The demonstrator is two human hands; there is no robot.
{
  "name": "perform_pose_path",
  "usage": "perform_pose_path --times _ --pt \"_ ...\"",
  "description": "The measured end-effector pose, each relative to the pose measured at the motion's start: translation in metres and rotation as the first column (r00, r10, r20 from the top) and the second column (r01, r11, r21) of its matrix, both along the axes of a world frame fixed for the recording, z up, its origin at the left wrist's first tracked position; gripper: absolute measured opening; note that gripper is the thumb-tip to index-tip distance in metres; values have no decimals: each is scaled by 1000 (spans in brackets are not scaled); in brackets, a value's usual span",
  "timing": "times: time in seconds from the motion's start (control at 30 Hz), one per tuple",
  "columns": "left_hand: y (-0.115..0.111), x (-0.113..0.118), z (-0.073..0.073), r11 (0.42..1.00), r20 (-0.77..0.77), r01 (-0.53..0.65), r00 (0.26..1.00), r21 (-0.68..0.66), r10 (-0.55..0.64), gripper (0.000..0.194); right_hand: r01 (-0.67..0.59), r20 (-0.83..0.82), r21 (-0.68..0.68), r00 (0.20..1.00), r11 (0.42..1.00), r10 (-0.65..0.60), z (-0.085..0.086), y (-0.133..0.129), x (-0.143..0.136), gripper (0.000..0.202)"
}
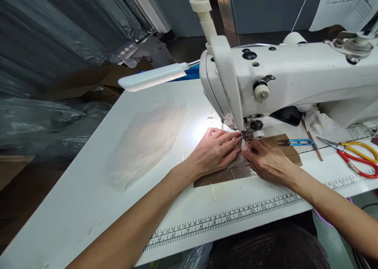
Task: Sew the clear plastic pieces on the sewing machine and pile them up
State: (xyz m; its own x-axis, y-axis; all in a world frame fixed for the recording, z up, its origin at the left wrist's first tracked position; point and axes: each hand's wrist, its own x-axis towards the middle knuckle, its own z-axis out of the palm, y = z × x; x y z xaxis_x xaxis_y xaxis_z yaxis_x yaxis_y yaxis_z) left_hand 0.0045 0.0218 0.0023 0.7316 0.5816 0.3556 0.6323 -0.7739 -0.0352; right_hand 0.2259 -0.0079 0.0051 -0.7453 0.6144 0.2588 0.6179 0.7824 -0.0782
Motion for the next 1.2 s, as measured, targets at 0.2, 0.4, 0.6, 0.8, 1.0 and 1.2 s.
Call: perform_pose_path --times 0.2,0.4,0.6,0.8,1.0,1.2 --pt "1 0 -4 1000 66 -11 998 -13 12 34 15 5 -17 1000 1000 -15 1 -1 -2 25" --pt "1 -1 -4 999 144 23 989 -48 -16 32 26 -27 -81 999 996 -28 -1 -2 -2 27" --pt "2 -1 -5 998 140 30 990 -48 -23 32 23 -41 -76 999 997 -26 -2 -3 -1 25" --pt "1 0 -4 999 105 36 994 23 -38 31 24 -58 4 998 1000 -24 -5 -3 -1 24" --pt "-1 1 -4 993 112 19 993 115 -32 28 18 -94 -17 995 1000 -19 -4 -3 -1 26" --pt "-8 1 5 988 225 73 969 136 -102 18 45 -119 -2 992 999 -45 -4 -4 0 28"
